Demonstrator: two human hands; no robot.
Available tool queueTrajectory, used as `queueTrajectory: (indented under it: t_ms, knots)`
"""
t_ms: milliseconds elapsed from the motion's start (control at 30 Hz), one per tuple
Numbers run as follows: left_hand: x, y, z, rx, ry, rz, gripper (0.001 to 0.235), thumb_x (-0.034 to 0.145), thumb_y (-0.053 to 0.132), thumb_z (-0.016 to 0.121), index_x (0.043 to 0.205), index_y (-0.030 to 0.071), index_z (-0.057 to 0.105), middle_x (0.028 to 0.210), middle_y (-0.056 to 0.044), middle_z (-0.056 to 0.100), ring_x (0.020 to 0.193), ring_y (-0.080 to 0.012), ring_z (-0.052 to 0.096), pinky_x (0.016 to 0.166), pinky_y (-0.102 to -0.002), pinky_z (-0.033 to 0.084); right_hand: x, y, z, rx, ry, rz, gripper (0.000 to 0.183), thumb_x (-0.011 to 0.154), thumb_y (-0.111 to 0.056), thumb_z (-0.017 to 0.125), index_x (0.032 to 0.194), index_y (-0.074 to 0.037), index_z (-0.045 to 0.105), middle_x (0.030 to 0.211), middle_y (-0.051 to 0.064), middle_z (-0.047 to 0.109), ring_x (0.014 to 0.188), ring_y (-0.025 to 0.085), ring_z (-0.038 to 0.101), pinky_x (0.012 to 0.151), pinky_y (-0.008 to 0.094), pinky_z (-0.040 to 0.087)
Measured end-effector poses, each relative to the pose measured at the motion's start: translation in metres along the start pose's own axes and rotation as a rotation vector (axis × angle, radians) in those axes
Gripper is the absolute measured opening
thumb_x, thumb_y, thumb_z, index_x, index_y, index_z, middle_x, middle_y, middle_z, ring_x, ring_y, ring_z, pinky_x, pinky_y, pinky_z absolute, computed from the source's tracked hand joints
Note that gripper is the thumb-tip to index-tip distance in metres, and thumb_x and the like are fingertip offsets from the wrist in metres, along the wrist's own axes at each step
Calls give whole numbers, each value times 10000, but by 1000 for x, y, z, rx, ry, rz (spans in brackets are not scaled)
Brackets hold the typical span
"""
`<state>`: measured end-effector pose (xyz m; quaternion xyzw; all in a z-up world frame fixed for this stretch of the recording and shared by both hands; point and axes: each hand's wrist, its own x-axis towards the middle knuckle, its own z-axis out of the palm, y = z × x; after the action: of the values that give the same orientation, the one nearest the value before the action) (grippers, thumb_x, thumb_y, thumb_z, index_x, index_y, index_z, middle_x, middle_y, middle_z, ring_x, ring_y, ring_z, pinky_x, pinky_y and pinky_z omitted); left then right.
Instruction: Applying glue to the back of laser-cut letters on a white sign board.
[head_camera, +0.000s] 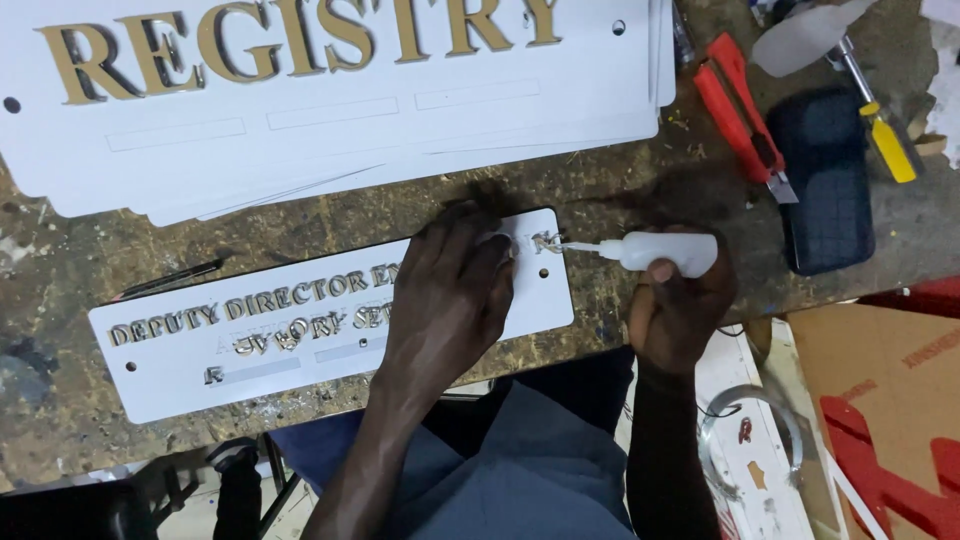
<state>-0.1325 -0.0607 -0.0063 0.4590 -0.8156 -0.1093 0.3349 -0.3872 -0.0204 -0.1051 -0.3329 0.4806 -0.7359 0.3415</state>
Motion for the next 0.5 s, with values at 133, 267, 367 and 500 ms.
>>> queueTrajectory:
  t_ms: [133,267,367,500]
  knots:
    - [-4,-5,10,51,-40,-18,216,1055,203,739,1132,32,846,1151,-171,758,1099,-429,738,919,-524,568,-3,20,-23,75,-2,0,370,958,-125,893,1254,-15,699,1148,140,677,1215,291,750,1074,457,692]
    - [-2,-6,13,67,-41,-26,198,1040,195,751,1101,35,850,1137,-163,768,1060,-417,746,897,-515,575,-3,17,-19,140,0,19,290,1002,-96,881,1237,-72,712,1185,82,689,1249,247,737,1124,432,671]
    - [0,-5,13,86,-26,-20,190,1040,189,751,1085,32,847,1125,-166,764,1041,-418,746,885,-514,574,-3,20,-25,155,-7,41,322,992,-83,881,1260,-69,703,1207,93,675,1278,268,725,1130,465,674]
    - [0,-5,13,89,-50,-33,195,1016,197,774,1096,38,854,1154,-164,763,1071,-415,739,938,-519,576,-1,22,-29,144,-38,14,342,1008,-138,874,1288,-56,696,1205,97,646,1262,255,710,1113,458,672]
